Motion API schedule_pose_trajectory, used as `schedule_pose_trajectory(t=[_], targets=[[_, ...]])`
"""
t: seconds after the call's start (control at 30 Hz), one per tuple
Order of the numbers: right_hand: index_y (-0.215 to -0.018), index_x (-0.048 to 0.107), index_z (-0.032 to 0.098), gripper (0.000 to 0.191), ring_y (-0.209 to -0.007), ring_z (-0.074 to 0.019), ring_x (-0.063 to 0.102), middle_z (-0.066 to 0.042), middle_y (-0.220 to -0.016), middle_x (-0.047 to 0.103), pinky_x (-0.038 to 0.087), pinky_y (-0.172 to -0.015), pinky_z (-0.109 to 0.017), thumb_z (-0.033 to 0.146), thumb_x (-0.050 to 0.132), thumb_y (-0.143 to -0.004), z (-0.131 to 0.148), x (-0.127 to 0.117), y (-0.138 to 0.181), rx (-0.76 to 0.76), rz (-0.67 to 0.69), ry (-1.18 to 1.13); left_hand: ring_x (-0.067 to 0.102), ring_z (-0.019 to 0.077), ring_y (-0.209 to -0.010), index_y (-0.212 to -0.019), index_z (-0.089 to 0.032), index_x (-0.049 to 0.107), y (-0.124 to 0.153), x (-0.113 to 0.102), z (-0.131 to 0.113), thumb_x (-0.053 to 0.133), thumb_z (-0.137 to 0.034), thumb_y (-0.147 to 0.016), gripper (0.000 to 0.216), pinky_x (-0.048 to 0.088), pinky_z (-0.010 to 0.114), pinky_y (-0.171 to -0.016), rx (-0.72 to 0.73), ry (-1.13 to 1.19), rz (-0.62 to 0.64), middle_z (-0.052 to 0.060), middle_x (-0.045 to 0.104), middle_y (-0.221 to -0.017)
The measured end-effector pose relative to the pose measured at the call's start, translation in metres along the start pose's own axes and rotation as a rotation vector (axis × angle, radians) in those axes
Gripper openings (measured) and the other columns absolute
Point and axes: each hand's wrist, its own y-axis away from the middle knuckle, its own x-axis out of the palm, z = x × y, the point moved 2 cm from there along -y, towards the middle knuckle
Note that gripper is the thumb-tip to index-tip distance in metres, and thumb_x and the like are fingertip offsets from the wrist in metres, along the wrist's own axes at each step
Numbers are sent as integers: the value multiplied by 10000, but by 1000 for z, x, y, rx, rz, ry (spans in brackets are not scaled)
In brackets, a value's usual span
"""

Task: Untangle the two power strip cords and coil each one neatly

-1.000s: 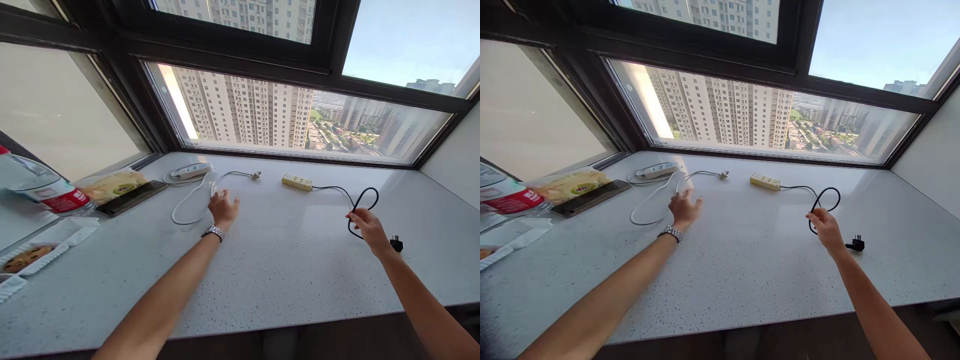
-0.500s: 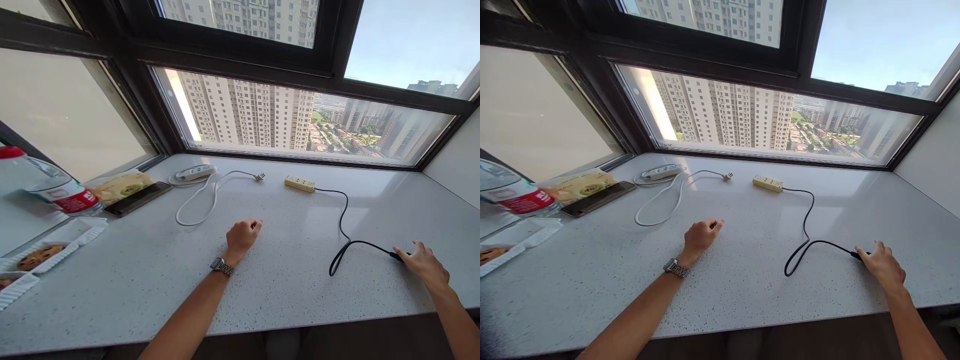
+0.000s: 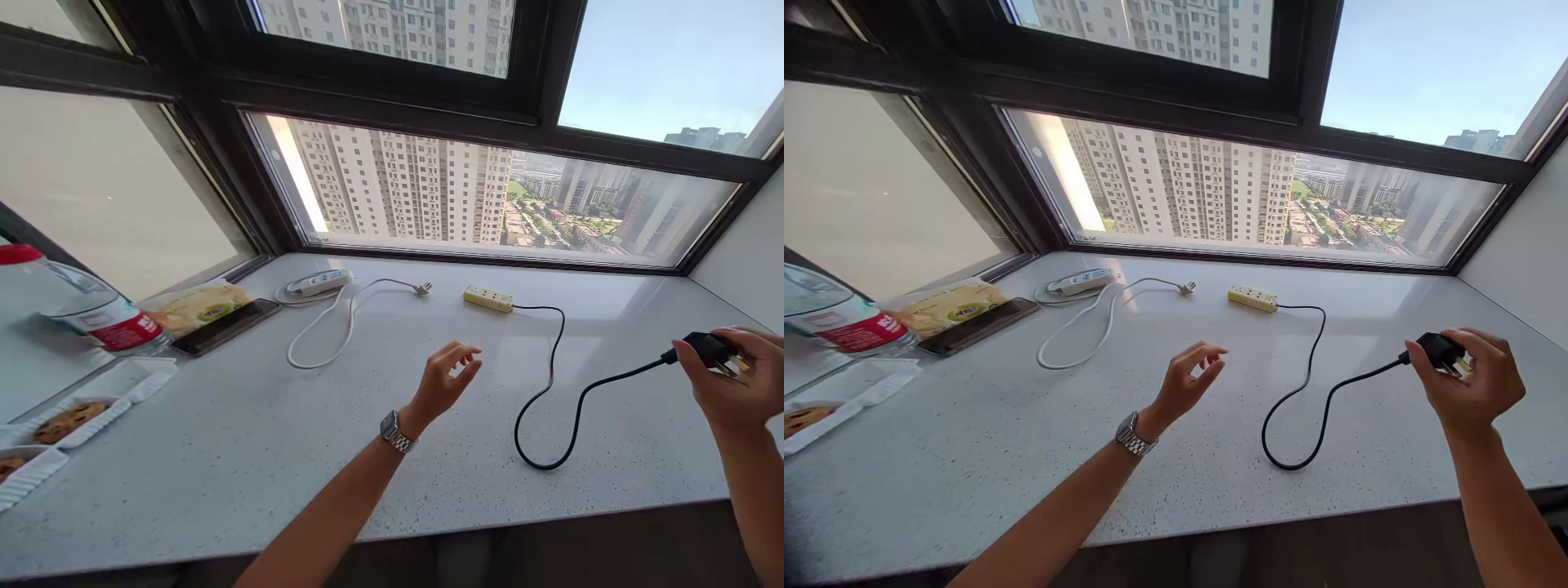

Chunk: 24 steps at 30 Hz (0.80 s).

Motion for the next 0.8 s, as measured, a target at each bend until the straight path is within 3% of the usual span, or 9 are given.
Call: schedule_pose_trajectory(t=[0.1,0.17,0.23,0.3,0.43,0.57,0.63,0.7,0.8], targets=[[-948,599,260,496,-595,-206,634,-37,-765,666,505,-487,-313,409,848,-545,68,20,-43,-179,27,-342,598,202,-925,-1159,-196,581,-27,25,-46,591,-513,-808,473,469,327,-791,134,270,117,100,655,-1014],[-957,607,259,436,-626,-182,635,-29,-799,667,517,-519,-294,403,824,-608,113,36,-66,-217,53,-526,605,217,-956,-1157,-200,577,-45,39,-71,612,-547,-777,516,474,350,-828,123,503,236,102,656,-1034],[-972,611,253,357,-690,-182,641,-36,-838,659,534,-578,-305,440,753,-703,144,54,-80,-130,113,-696,634,186,-791,-949,-169,628,-60,47,-87,579,-578,-786,443,509,323,-733,16,795,311,68,658,-828],[-1068,592,244,402,-839,-206,639,-75,-966,640,540,-658,-331,533,629,-791,161,74,-83,56,208,-811,567,113,-532,-739,-153,583,-73,46,-95,562,-596,-789,446,489,246,-540,-157,1089,262,-9,538,-586],[-1297,421,253,617,-1010,-205,586,-121,-1210,519,527,-735,-327,669,420,-841,177,111,-53,556,475,-1150,267,11,-318,-684,-155,493,-93,14,-92,532,-484,-870,380,241,128,-306,-426,1490,-176,-95,318,-476],[-1092,533,172,685,-710,-152,618,-66,-885,597,516,-622,-292,756,474,-740,210,140,5,858,1181,-1778,221,26,-307,-653,-171,432,-103,-34,-75,364,-400,-969,396,191,140,-285,-350,1628,-606,-91,280,-437],[-971,565,133,798,-613,-149,599,-41,-732,593,504,-587,-298,844,483,-620,225,146,28,835,1492,-2060,207,28,-296,-635,-177,398,-102,-56,-65,275,-390,-992,433,177,145,-281,-290,1623,-786,-89,258,-412],[-919,573,117,856,-590,-163,602,-40,-675,606,501,-582,-309,859,566,-492,233,149,42,697,1775,-2254,185,26,-285,-616,-180,355,-97,-78,-54,200,-379,-1003,461,154,143,-278,-266,1579,-951,-90,220,-391],[-931,599,120,746,-642,-174,626,-48,-711,646,504,-628,-304,685,756,-470,231,154,54,413,2219,-2080,187,15,-274,-594,-176,265,-78,-111,-40,144,-345,-1008,464,142,136,-297,-239,1383,-1142,-89,192,-380]])
